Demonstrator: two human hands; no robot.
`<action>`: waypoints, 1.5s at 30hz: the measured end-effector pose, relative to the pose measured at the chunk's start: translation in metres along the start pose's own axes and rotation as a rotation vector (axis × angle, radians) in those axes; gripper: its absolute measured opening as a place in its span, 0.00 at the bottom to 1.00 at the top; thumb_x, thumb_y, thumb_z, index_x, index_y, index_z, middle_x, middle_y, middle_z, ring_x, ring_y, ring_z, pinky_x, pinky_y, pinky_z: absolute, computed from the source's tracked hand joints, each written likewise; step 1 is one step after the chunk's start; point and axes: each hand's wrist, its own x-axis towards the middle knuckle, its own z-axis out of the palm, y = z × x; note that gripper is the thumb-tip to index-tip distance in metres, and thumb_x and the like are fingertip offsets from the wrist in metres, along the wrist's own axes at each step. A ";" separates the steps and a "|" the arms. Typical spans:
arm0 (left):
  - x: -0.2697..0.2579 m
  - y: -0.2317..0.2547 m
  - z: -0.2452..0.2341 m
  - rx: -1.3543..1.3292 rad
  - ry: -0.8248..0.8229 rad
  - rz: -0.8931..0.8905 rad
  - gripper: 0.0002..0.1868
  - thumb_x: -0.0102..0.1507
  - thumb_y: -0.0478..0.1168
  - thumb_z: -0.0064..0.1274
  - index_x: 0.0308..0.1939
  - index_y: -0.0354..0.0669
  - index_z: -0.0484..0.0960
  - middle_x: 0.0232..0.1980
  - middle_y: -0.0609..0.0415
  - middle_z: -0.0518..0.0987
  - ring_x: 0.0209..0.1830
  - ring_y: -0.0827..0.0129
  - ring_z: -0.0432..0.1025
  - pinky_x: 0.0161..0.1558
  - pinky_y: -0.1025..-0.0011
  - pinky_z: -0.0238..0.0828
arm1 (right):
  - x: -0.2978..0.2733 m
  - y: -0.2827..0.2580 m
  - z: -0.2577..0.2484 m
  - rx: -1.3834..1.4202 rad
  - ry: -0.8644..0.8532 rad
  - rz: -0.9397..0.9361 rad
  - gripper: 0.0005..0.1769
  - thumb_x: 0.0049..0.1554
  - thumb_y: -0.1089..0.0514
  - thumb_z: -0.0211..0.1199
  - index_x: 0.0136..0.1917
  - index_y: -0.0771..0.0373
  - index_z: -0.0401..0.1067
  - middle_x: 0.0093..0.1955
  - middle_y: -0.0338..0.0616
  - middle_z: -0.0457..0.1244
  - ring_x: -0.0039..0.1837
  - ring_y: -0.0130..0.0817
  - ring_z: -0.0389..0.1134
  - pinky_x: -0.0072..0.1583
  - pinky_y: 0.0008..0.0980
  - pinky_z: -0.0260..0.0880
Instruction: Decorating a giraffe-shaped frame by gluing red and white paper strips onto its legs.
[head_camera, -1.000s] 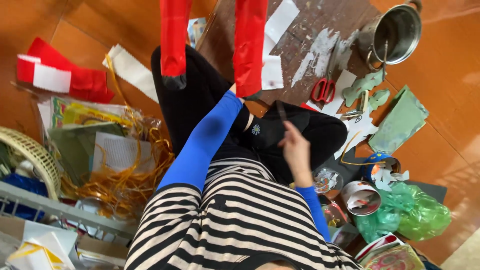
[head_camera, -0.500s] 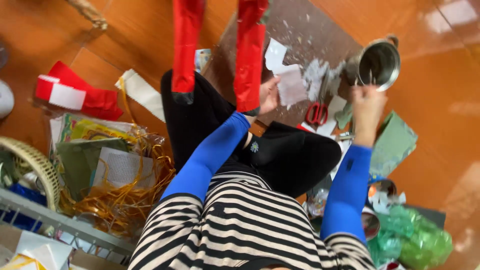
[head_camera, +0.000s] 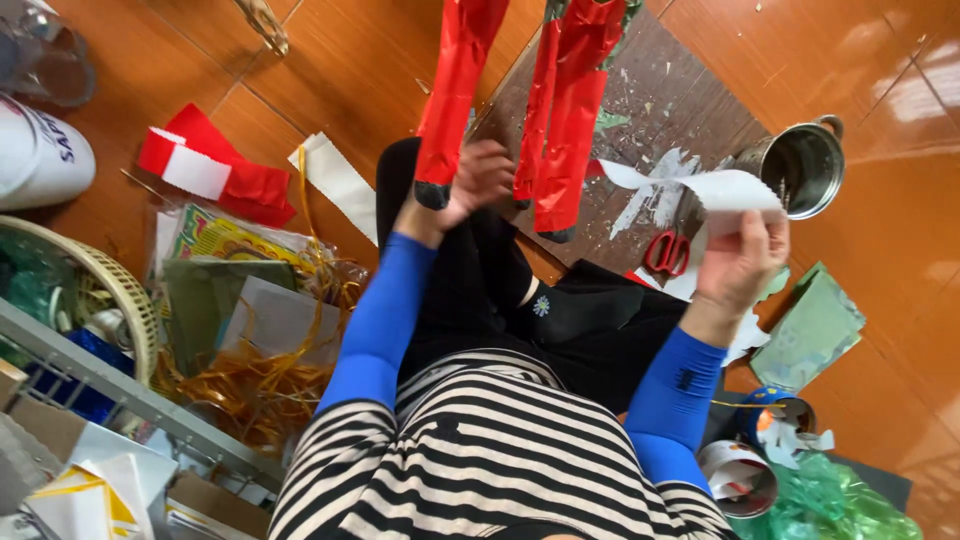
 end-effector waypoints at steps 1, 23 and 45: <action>-0.023 0.029 0.015 0.098 0.101 0.104 0.40 0.71 0.61 0.39 0.65 0.24 0.80 0.57 0.35 0.87 0.49 0.52 0.85 0.53 0.56 0.88 | -0.003 -0.004 -0.002 0.040 0.004 0.004 0.15 0.63 0.64 0.67 0.63 0.60 0.76 0.61 0.47 0.73 0.62 0.37 0.77 0.66 0.31 0.83; -0.059 -0.012 0.177 1.331 0.267 0.843 0.32 0.73 0.52 0.63 0.77 0.45 0.74 0.84 0.38 0.61 0.84 0.40 0.61 0.79 0.52 0.69 | -0.015 0.006 -0.003 0.071 0.121 -0.091 0.07 0.64 0.63 0.67 0.56 0.57 0.78 0.53 0.44 0.74 0.61 0.38 0.80 0.67 0.44 0.86; -0.054 -0.062 0.107 0.567 -0.020 0.072 0.59 0.64 0.26 0.65 0.89 0.57 0.43 0.43 0.23 0.82 0.41 0.38 0.85 0.47 0.54 0.83 | 0.003 0.032 0.052 0.165 -0.060 0.059 0.05 0.62 0.64 0.68 0.48 0.62 0.73 0.44 0.46 0.69 0.52 0.41 0.79 0.53 0.51 0.85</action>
